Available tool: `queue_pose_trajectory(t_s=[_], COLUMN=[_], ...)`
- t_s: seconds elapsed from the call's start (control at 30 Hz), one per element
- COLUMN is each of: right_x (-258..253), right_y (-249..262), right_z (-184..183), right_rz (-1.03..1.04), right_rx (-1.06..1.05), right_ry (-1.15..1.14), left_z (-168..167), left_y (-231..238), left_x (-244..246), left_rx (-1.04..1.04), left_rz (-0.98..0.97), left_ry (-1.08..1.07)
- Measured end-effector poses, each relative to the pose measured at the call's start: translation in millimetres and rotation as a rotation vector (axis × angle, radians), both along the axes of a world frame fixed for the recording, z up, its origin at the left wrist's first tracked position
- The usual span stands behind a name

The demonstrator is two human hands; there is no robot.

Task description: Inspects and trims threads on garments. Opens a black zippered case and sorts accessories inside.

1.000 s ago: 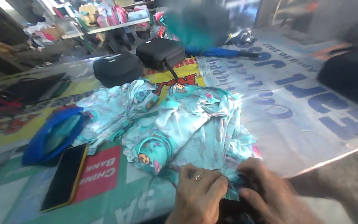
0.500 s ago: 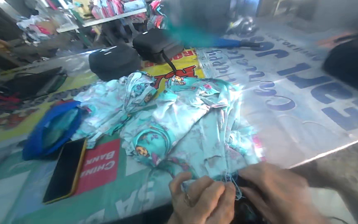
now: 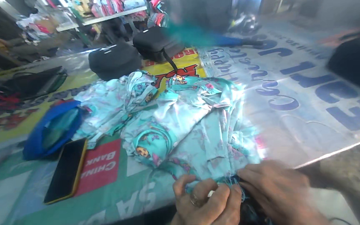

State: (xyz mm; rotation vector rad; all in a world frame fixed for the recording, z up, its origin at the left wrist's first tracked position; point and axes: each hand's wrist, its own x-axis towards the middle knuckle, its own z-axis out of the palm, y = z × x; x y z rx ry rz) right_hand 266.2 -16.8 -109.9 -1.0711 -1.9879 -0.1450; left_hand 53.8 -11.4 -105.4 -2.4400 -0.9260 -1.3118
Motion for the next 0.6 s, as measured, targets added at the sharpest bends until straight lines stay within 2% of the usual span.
queue_pose_trajectory(t_s=[0.3,0.6], right_x=[5.6,-2.7], right_y=[0.9,6.6], right_z=[0.8,5.9], right_rz=[0.023,0.036], right_rx=[-0.044,0.033], right_ry=[-0.032,-0.064], left_z=[-2.8,-1.4], left_y=[2.7,-0.1], left_x=[0.3,4.9], left_rx=[0.004,-0.001], left_rz=[-0.001,-0.021], left_ry=[-0.028,-0.01])
